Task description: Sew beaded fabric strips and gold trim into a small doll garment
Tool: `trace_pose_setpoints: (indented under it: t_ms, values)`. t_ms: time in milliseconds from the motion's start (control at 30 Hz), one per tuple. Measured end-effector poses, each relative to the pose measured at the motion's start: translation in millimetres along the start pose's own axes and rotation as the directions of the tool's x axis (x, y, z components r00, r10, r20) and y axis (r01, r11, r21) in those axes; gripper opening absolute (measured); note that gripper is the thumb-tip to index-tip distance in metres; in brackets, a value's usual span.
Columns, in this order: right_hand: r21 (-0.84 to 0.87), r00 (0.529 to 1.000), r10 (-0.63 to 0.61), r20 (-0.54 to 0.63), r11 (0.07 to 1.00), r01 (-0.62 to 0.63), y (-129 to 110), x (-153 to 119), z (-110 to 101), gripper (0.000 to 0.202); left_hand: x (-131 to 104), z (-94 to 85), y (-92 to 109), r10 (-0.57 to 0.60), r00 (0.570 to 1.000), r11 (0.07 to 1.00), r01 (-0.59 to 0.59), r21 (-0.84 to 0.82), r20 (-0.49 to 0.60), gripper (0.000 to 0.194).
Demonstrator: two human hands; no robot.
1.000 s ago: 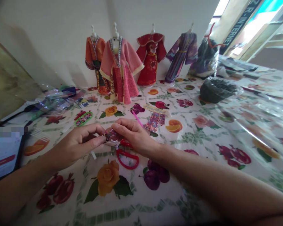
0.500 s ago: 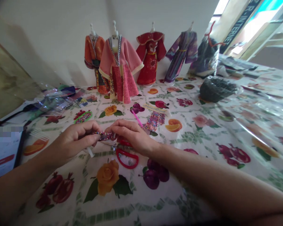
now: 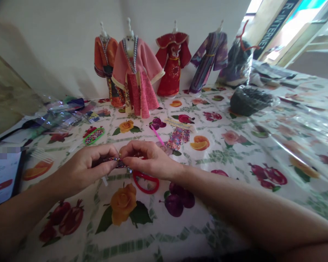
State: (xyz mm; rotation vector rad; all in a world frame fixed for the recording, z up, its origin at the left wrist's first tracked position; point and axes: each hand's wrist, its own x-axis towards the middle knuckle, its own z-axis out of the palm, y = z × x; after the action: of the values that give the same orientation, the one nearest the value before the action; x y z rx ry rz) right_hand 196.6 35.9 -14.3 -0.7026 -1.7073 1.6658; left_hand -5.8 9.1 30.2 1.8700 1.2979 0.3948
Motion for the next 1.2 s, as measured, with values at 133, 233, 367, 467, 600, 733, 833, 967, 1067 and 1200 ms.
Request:
trace_pose_setpoints:
  t_ms: [133,233,367,467,600,733,833,967,1067,1200]
  values:
    - [-0.016,1.0,-0.008,0.004,1.0,0.008,0.3,-0.6,0.0,0.008,0.9,0.4,-0.4,0.005,1.0,0.999,-0.006,0.031,0.01,0.013]
    - [-0.03,1.0,-0.024,0.002,0.999,0.024,-0.9,-1.0,0.6,0.006,0.7,1.0,0.9,0.002,1.0,0.999,-0.003,0.037,0.017,0.013]
    - [-0.06,1.0,-0.026,0.001,0.998,0.026,-2.0,-1.1,1.4,0.005,-0.5,1.9,2.7,0.023,0.999,1.0,-0.023,0.007,0.026,0.012]
    - [-0.075,1.0,-0.025,-0.013,0.997,0.024,-2.9,-1.1,2.1,0.004,-0.5,2.1,1.7,0.027,0.999,1.0,-0.027,0.004,0.022,0.011]
    - [-0.104,1.0,-0.009,-0.008,0.995,0.008,-3.9,-1.0,3.4,0.002,0.2,2.6,-0.9,0.013,0.999,1.0,-0.014,0.016,0.039,0.011]
    - [-0.122,1.0,0.006,0.0,0.993,-0.006,-3.4,-0.8,3.8,0.006,-0.7,3.4,-0.8,0.03,0.997,1.0,-0.03,-0.002,0.069,0.012]
    - [-0.121,1.0,0.0,0.001,0.993,0.0,-3.7,-0.7,3.7,0.007,-1.3,3.6,-0.8,0.029,0.997,1.0,-0.028,-0.01,0.067,0.012]
    - [-0.106,1.0,-0.011,0.003,0.994,0.011,-4.2,-0.9,3.9,0.009,-0.5,3.5,-3.3,0.05,0.997,0.999,-0.05,-0.005,0.053,0.011]
    - [-0.092,1.0,-0.028,0.002,0.995,0.028,-2.3,-0.9,3.6,0.008,0.2,3.7,-5.6,0.064,0.996,0.998,-0.062,-0.03,0.062,0.011]
    - [-0.089,0.998,-0.054,-0.025,0.995,0.052,1.0,0.2,2.5,0.005,0.4,4.1,-7.4,0.023,0.998,1.0,-0.023,0.001,0.053,0.011]
